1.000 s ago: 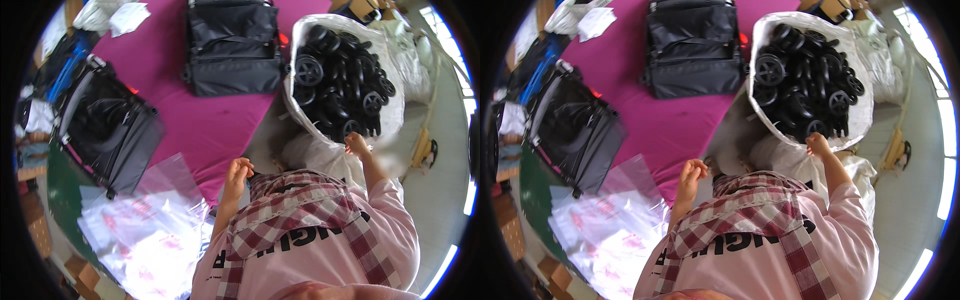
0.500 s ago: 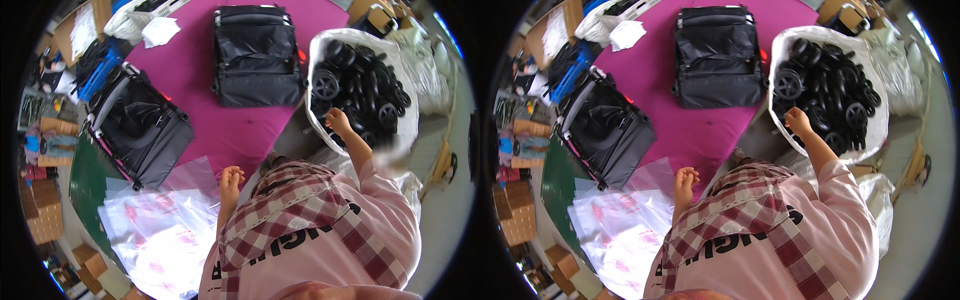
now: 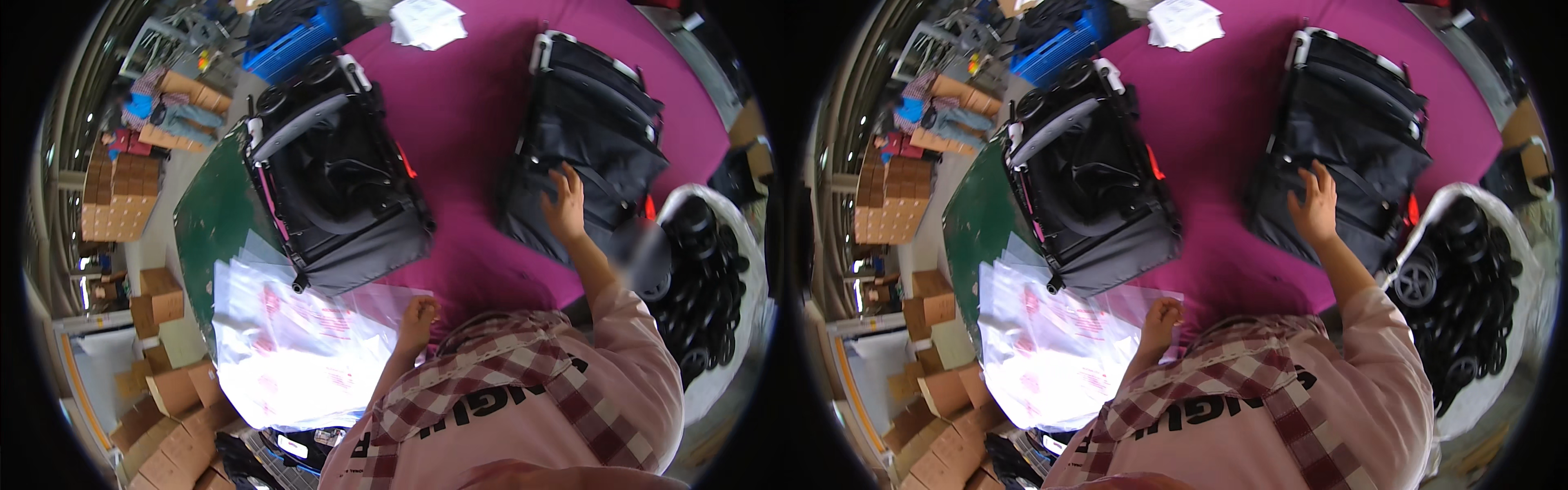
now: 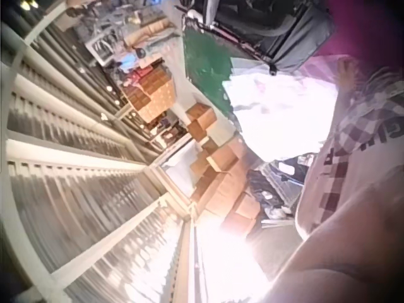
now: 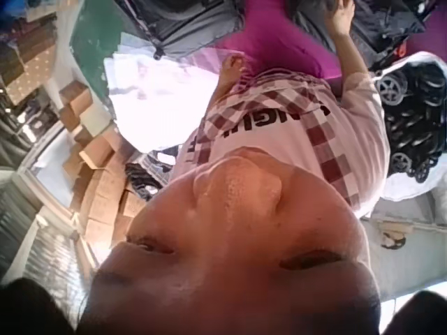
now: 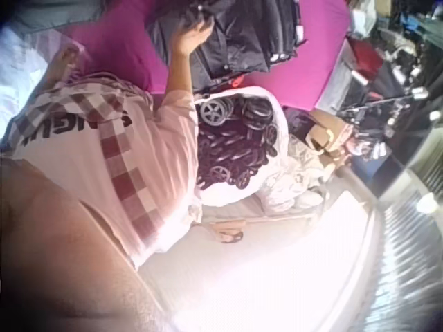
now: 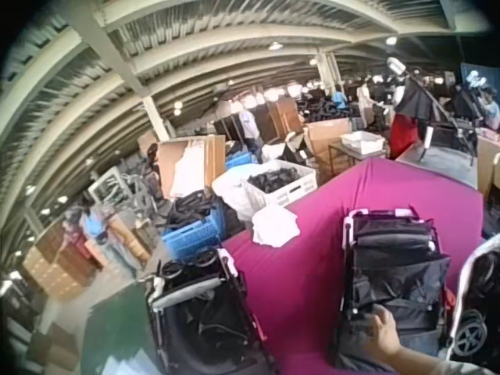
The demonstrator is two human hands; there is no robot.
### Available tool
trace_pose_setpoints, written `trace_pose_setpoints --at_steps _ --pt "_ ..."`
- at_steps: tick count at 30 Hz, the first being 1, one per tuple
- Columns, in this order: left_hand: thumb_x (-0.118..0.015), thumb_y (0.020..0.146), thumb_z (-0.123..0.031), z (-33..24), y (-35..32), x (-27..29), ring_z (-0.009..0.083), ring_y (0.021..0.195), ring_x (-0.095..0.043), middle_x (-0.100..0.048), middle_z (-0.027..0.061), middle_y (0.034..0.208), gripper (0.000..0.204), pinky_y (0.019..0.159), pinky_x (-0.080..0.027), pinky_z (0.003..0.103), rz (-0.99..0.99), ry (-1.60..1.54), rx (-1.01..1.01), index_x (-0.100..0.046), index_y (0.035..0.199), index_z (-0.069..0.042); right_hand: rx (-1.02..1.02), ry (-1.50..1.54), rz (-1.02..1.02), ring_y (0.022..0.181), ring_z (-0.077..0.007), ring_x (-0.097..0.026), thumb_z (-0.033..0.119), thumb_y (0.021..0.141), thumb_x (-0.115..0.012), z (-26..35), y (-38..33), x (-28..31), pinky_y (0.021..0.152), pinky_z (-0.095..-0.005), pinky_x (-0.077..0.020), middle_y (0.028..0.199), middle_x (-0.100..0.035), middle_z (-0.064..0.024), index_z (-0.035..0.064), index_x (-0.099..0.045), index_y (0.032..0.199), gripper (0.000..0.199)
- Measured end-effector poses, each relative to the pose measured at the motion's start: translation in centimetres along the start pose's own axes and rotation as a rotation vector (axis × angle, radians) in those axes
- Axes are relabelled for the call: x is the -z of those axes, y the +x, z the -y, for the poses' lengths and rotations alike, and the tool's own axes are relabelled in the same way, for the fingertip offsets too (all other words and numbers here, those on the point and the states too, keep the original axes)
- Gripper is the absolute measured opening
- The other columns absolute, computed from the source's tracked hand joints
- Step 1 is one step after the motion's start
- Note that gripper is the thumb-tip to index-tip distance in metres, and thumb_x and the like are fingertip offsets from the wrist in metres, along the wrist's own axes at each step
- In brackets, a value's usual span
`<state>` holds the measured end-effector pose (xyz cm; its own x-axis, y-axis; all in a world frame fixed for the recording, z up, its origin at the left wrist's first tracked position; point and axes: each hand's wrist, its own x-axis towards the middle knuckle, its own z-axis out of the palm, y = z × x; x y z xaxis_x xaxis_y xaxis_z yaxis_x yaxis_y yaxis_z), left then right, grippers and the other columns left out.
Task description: The person assembles baby strollers by attaching wheels to the frames and placing them into plastic bags. They handle stroller frames, wheels, and plastic bags, arranging components on a pink-covered table in a warehouse setting.
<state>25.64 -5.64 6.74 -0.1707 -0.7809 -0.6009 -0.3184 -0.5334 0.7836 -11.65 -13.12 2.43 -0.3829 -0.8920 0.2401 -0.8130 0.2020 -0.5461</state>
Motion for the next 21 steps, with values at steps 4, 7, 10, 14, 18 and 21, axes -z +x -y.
trace_pose_setpoints --at_steps 4,7,10,14,18,21 --pt "-0.048 0.091 -0.006 1.0 -0.5 1.9 0.0155 0.079 -0.060 -0.062 0.0086 0.093 0.014 0.073 -0.049 0.029 -0.123 0.042 0.038 -0.054 0.103 -0.001 -0.050 -0.315 -0.074 0.133 -0.0397 -0.030 0.039 0.080 -0.064 0.6 9.4 -8.0 0.108 -0.0503 -0.0248 0.141 -0.036 -0.0231 0.0105 -0.038 0.139 0.071" --pt "-0.049 0.090 -0.006 2.7 -1.3 3.0 0.0173 0.077 -0.062 -0.062 0.0095 0.090 0.013 0.070 -0.050 0.029 -0.206 0.007 0.015 -0.054 0.101 0.000 -0.486 -0.282 0.323 0.126 -0.0382 -0.039 0.044 0.076 -0.068 2.3 12.6 -8.8 0.108 -0.0492 -0.0256 0.131 -0.047 -0.0226 0.0145 -0.022 0.147 0.090" --pt "-0.048 0.090 -0.005 2.9 -2.3 4.1 0.0176 0.076 -0.062 -0.062 0.0101 0.089 0.013 0.070 -0.050 0.029 -0.245 -0.010 0.027 -0.054 0.100 0.000 -0.536 -0.356 0.286 0.127 -0.0371 -0.038 0.037 0.072 -0.070 0.8 12.3 -11.1 0.107 -0.0490 -0.0279 0.132 -0.046 -0.0214 0.0126 -0.018 0.148 0.095" --pt "-0.047 0.092 -0.009 3.4 -3.9 5.0 0.0178 0.075 -0.062 -0.063 0.0101 0.087 0.014 0.069 -0.050 0.029 -0.236 0.004 0.037 -0.055 0.100 0.001 -0.525 -0.345 0.281 0.128 -0.0373 -0.036 0.029 0.071 -0.067 0.2 12.0 -12.4 0.106 -0.0489 -0.0299 0.133 -0.043 -0.0220 0.0058 -0.025 0.143 0.086" --pt "-0.049 0.091 -0.010 3.9 -4.6 5.8 0.0175 0.074 -0.061 -0.062 0.0092 0.087 0.015 0.068 -0.050 0.029 -0.224 0.027 0.044 -0.055 0.099 0.001 -0.439 -0.295 0.295 0.126 -0.0378 -0.037 0.027 0.071 -0.065 2.0 8.4 -10.4 0.105 -0.0490 -0.0311 0.129 -0.045 -0.0222 0.0024 -0.032 0.136 0.077" --pt "-0.050 0.091 -0.013 3.9 -4.5 5.6 0.0159 0.075 -0.060 -0.062 0.0080 0.087 0.017 0.070 -0.049 0.029 -0.163 0.022 0.043 -0.055 0.100 0.000 -0.337 -0.279 0.335 0.118 -0.0385 -0.041 0.025 0.068 -0.066 3.0 3.4 -10.2 0.100 -0.0498 -0.0346 0.124 -0.046 -0.0232 0.0005 -0.030 0.137 0.081"
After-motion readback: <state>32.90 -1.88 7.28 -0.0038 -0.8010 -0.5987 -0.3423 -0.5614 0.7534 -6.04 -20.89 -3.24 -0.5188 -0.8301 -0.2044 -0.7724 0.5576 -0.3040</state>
